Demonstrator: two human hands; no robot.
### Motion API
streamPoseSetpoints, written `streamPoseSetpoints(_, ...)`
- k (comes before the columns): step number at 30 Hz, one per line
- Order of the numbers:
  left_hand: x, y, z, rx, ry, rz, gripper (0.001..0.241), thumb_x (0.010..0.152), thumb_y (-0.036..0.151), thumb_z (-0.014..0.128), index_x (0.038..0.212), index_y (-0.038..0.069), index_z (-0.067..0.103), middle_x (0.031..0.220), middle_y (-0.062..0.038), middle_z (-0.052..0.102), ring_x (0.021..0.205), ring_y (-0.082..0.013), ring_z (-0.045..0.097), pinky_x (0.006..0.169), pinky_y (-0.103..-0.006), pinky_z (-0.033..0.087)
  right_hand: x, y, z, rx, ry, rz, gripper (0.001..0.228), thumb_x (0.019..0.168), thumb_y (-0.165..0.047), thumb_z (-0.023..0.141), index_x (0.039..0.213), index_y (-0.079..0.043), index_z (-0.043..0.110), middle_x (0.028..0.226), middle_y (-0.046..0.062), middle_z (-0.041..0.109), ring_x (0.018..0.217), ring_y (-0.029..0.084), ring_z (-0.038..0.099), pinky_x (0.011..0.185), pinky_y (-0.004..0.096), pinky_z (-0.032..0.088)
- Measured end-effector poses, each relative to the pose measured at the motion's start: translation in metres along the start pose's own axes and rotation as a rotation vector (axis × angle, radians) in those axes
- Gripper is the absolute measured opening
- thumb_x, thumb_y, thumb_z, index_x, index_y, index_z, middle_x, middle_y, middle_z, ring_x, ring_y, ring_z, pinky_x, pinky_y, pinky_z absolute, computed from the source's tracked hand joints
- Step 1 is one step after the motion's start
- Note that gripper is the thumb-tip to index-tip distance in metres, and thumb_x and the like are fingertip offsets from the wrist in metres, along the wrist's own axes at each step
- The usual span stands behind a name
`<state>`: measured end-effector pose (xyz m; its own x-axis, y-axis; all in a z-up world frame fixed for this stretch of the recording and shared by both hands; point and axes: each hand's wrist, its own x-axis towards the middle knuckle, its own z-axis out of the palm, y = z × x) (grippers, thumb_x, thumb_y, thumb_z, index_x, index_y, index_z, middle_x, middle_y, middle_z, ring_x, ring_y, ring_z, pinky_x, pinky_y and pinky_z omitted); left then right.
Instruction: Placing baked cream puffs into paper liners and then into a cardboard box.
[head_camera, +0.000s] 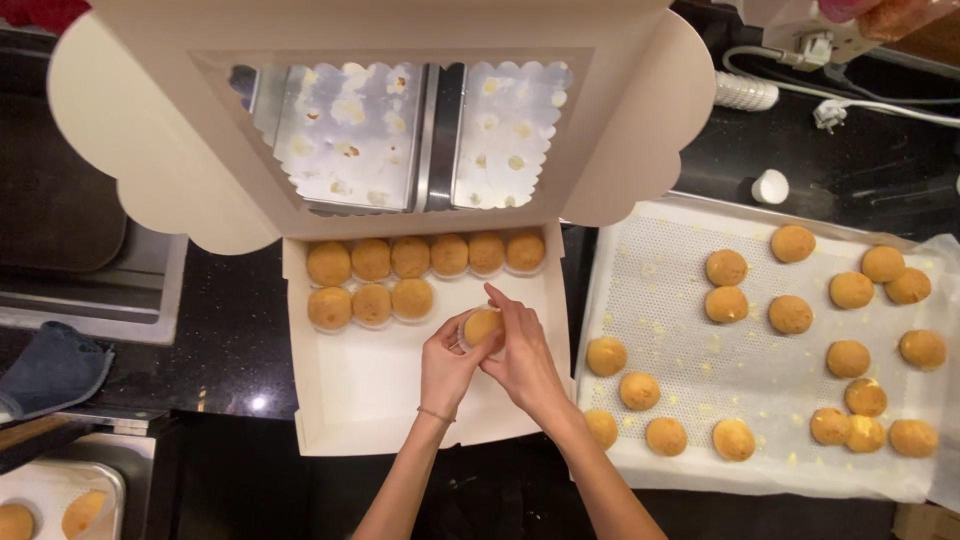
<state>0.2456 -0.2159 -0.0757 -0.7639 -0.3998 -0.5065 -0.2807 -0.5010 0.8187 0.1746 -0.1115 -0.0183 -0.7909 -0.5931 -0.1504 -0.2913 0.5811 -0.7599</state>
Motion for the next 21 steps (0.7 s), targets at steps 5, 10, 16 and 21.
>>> streamPoseSetpoints(5, 0.024, -0.027, -0.020, -0.027, 0.080, 0.016, 0.046, 0.088, 0.013, 0.077, 0.127, -0.007, 0.063, 0.121, -0.015, 0.072, 0.109, -0.0181, 0.070, 0.092, -0.0296, 0.057, 0.021, 0.020, 0.038, 0.061, 0.052, 0.022, 0.090, 0.074, -0.007, 0.085, 0.152, -0.011, 0.041, 0.125, 0.015, 0.059, 0.118, 0.034, 0.056, 0.102, 0.043, 0.048)
streamPoseSetpoints(10, -0.003, -0.037, -0.041, -0.059, 0.181, -0.028, 0.050, 0.090, 0.014, 0.074, 0.133, -0.005, 0.057, 0.131, -0.015, 0.067, 0.119, -0.0211, 0.067, 0.099, -0.0313, 0.053, 0.029, 0.028, 0.062, 0.120, 0.162, 0.024, 0.090, 0.076, -0.008, 0.084, 0.154, -0.010, 0.039, 0.130, 0.016, 0.056, 0.123, 0.033, 0.056, 0.105, 0.042, 0.049)
streamPoseSetpoints(16, -0.006, -0.049, -0.056, -0.179, 0.308, -0.070, 0.057, 0.092, 0.015, 0.067, 0.143, 0.000, 0.047, 0.147, -0.016, 0.054, 0.130, -0.0213, 0.058, 0.107, -0.0338, 0.048, 0.019, 0.036, 0.073, 0.271, 0.257, 0.365, 0.067, 0.084, -0.011, 0.084, 0.138, -0.006, 0.045, 0.129, 0.012, 0.060, 0.108, 0.025, 0.065, 0.083, 0.039, 0.058)
streamPoseSetpoints(21, -0.002, -0.050, -0.057, -0.149, 0.301, -0.054, 0.057, 0.093, 0.018, 0.066, 0.146, 0.003, 0.047, 0.149, -0.012, 0.053, 0.134, -0.0209, 0.053, 0.110, -0.0371, 0.042, 0.032, 0.061, 0.104, 0.459, 0.268, 0.248, 0.060, 0.089, -0.003, 0.075, 0.140, -0.005, 0.042, 0.126, 0.014, 0.064, 0.104, 0.020, 0.069, 0.081, 0.029, 0.061)
